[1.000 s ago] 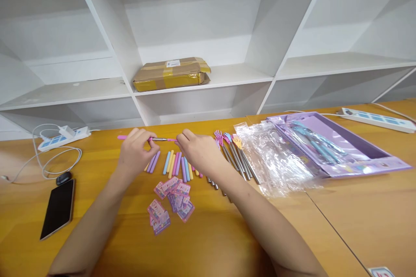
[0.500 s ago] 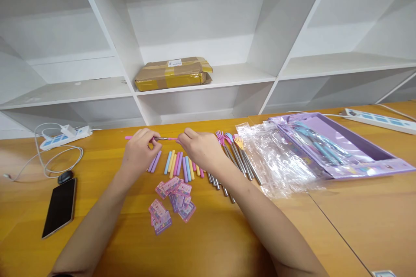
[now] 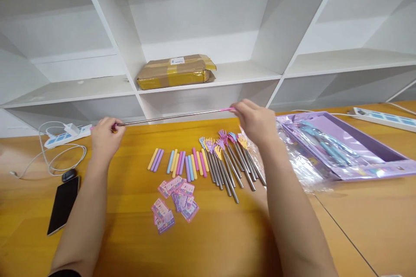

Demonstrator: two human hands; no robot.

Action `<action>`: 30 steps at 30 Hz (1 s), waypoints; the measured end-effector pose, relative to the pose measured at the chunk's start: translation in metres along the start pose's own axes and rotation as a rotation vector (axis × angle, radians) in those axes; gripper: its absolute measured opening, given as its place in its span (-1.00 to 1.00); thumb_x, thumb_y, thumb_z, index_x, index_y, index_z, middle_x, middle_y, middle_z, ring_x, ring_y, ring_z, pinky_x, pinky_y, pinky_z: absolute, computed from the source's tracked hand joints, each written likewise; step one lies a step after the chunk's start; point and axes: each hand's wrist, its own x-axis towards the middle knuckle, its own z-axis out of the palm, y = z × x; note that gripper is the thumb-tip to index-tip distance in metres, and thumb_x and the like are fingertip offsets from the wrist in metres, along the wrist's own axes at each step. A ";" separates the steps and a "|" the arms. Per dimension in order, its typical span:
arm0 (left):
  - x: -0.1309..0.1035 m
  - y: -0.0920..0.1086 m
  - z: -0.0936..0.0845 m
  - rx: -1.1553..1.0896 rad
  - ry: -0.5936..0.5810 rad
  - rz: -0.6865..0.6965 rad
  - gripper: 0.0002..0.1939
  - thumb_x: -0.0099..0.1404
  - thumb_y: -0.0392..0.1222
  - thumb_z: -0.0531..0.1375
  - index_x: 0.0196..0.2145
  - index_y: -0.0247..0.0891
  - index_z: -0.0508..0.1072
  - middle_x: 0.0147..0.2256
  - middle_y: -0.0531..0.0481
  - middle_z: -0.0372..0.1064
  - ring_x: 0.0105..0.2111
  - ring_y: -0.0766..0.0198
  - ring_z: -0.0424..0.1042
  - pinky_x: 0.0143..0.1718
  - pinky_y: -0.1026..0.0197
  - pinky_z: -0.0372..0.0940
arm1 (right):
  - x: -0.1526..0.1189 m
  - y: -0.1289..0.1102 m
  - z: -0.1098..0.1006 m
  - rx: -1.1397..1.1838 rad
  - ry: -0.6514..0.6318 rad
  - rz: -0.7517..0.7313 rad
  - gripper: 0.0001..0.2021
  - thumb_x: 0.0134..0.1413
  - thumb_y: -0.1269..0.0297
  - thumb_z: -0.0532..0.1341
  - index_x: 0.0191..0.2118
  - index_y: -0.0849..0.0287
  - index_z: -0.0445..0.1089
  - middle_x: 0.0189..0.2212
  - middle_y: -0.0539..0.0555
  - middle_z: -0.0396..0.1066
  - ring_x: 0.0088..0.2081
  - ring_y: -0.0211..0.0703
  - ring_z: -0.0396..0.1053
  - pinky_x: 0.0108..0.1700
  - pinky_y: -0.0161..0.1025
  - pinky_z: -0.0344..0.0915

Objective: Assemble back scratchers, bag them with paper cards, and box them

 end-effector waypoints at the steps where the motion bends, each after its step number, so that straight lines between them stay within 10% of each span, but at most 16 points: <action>1: 0.002 -0.007 -0.002 0.019 0.016 -0.007 -0.87 0.23 -0.33 0.16 -0.35 -0.16 0.50 -0.32 -0.06 0.48 -0.21 0.04 0.44 -0.11 0.08 0.29 | -0.002 0.020 -0.001 0.020 0.018 0.034 -0.62 0.56 0.03 0.02 -0.02 0.05 0.55 -0.10 0.14 0.60 -0.14 -0.07 0.47 -0.21 -0.22 0.16; 7: -0.002 -0.003 0.003 0.039 -0.009 0.016 -0.84 0.24 -0.32 0.16 -0.32 -0.16 0.53 -0.29 -0.07 0.51 -0.18 0.03 0.44 -0.12 0.07 0.29 | -0.017 0.084 0.000 0.083 0.008 0.209 -0.67 0.43 0.07 0.04 -0.10 0.07 0.51 -0.24 0.21 0.55 -0.19 -0.01 0.43 -0.10 -0.16 0.24; 14: 0.002 -0.006 -0.004 0.051 0.051 0.040 -0.87 0.23 -0.29 0.18 -0.36 -0.15 0.54 -0.35 -0.05 0.50 -0.23 0.04 0.43 -0.16 0.06 0.28 | -0.017 0.078 -0.012 0.101 0.018 0.278 -0.68 0.42 0.09 0.01 -0.10 0.07 0.46 -0.07 0.31 0.55 -0.02 0.06 0.43 0.05 -0.11 0.22; 30: 0.004 -0.008 -0.008 0.009 0.041 0.044 -0.93 0.20 -0.24 0.21 -0.33 -0.16 0.50 -0.34 -0.08 0.49 -0.23 0.01 0.44 -0.14 0.01 0.30 | -0.024 0.099 -0.010 0.042 0.048 0.435 -0.75 0.44 0.18 -0.08 -0.14 0.04 0.32 -0.34 0.15 0.42 -0.22 0.00 0.36 -0.06 -0.12 0.19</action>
